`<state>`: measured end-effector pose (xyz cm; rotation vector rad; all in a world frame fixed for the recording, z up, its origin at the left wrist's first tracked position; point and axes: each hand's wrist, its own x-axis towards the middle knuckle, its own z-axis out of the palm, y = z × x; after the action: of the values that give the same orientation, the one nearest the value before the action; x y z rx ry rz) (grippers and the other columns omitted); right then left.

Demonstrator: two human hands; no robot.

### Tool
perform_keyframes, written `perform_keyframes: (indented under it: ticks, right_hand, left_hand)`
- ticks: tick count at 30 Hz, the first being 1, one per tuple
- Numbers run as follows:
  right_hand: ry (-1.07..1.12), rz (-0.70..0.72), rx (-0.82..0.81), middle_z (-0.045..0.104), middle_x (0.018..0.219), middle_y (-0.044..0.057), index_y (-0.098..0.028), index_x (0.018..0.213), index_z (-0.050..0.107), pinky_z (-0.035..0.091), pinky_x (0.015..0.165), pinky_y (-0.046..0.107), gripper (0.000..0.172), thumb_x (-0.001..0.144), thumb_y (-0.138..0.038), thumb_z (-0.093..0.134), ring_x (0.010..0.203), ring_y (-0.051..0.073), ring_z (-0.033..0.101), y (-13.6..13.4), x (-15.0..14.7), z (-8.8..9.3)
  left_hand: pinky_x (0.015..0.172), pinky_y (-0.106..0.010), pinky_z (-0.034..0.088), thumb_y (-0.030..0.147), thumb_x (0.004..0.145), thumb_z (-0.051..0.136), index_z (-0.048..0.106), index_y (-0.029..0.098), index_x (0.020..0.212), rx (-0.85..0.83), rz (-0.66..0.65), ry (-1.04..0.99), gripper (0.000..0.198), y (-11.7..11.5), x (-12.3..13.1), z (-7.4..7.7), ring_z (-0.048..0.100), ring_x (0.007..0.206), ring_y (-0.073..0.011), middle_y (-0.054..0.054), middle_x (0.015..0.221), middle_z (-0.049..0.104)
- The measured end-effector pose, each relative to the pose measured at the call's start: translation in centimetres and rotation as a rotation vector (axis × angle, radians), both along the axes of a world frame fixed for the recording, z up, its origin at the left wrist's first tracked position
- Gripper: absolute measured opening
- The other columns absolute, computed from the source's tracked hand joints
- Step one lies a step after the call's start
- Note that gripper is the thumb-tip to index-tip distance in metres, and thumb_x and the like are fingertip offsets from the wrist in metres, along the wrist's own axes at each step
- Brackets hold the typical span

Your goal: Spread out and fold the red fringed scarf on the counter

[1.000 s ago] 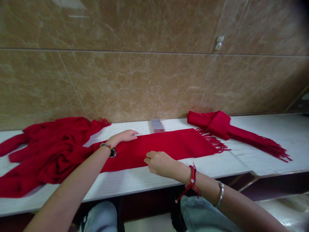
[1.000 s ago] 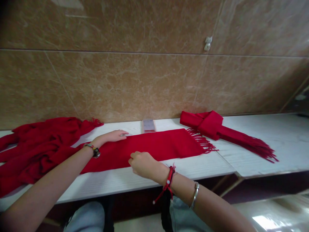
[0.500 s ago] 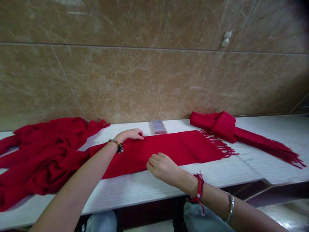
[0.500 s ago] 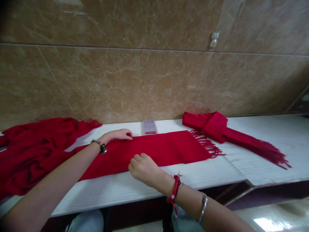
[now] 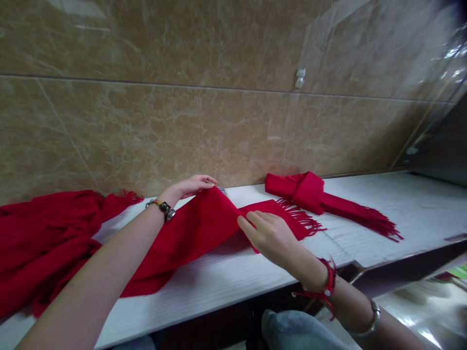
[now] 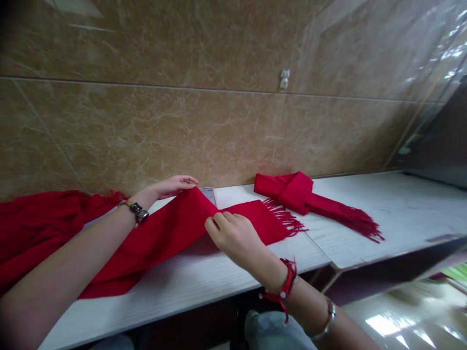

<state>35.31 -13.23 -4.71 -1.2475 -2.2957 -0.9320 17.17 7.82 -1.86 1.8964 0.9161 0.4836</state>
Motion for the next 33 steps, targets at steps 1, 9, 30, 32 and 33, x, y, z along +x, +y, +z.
perform_keyframes:
  ticks: [1, 9, 30, 32, 33]
  right_hand:
    - [0.01, -0.028, 0.005, 0.051, 0.065, 0.003, -0.017, 0.077, 0.054, 0.025, 0.05, 0.028, 0.021, 0.085, -0.008, 0.037, 0.058, 0.013, 0.043, -0.3, 1.1, 0.2]
    - [0.157, -0.246, -0.052, 0.054, 0.064, 0.003, -0.016, 0.079, 0.057, 0.03, 0.051, 0.024, 0.024, 0.083, -0.008, 0.034, 0.056, 0.012, 0.047, -1.3, 10.0, 0.1]
    - [0.289, -0.38, -0.589, 0.06, 0.082, 0.005, -0.018, 0.086, 0.057, 0.04, 0.062, 0.024, 0.023, 0.078, -0.007, 0.038, 0.071, 0.014, 0.056, 0.2, 19.1, -6.2]
    - [0.31, -0.306, -0.548, 0.059, 0.088, 0.007, -0.017, 0.087, 0.058, 0.043, 0.068, 0.026, 0.024, 0.077, -0.006, 0.04, 0.078, 0.016, 0.056, 0.2, 19.2, -6.2]
    - [0.322, -0.254, -0.519, 0.058, 0.094, 0.009, -0.017, 0.09, 0.059, 0.044, 0.072, 0.028, 0.024, 0.077, -0.007, 0.041, 0.084, 0.017, 0.055, 0.2, 19.2, -6.1]
  left_hand:
    - [0.072, -0.025, 0.043, 0.029, 0.067, 0.063, 0.055, 0.015, 0.103, -0.01, 0.0, -0.028, 0.039, -0.1, 1.4, 0.6, 0.056, 0.081, -0.0131, -0.005, 0.096, 0.062]
    - [0.069, -0.026, 0.048, 0.014, 0.075, 0.053, 0.056, 0.013, 0.105, -0.053, -0.045, -0.04, 0.03, -0.5, 14.0, 2.0, 0.06, 0.077, -0.0133, -0.008, 0.1, 0.064]
    - [0.076, -0.027, 0.044, 0.013, 0.069, 0.053, 0.067, 0.01, 0.089, 0.46, -0.056, 0.335, 0.025, 0.3, 24.3, -8.3, 0.06, 0.083, -0.021, -0.011, 0.09, 0.067]
    - [0.082, -0.029, 0.041, 0.017, 0.073, 0.051, 0.062, 0.011, 0.101, 0.531, -0.038, 0.335, 0.031, -0.6, 23.7, -7.6, 0.057, 0.092, -0.0221, -0.012, 0.101, 0.063]
    - [0.085, -0.03, 0.039, 0.018, 0.075, 0.049, 0.059, 0.012, 0.107, 0.563, -0.028, 0.329, 0.034, -1.3, 23.1, -7.3, 0.055, 0.097, -0.0225, -0.013, 0.108, 0.06]
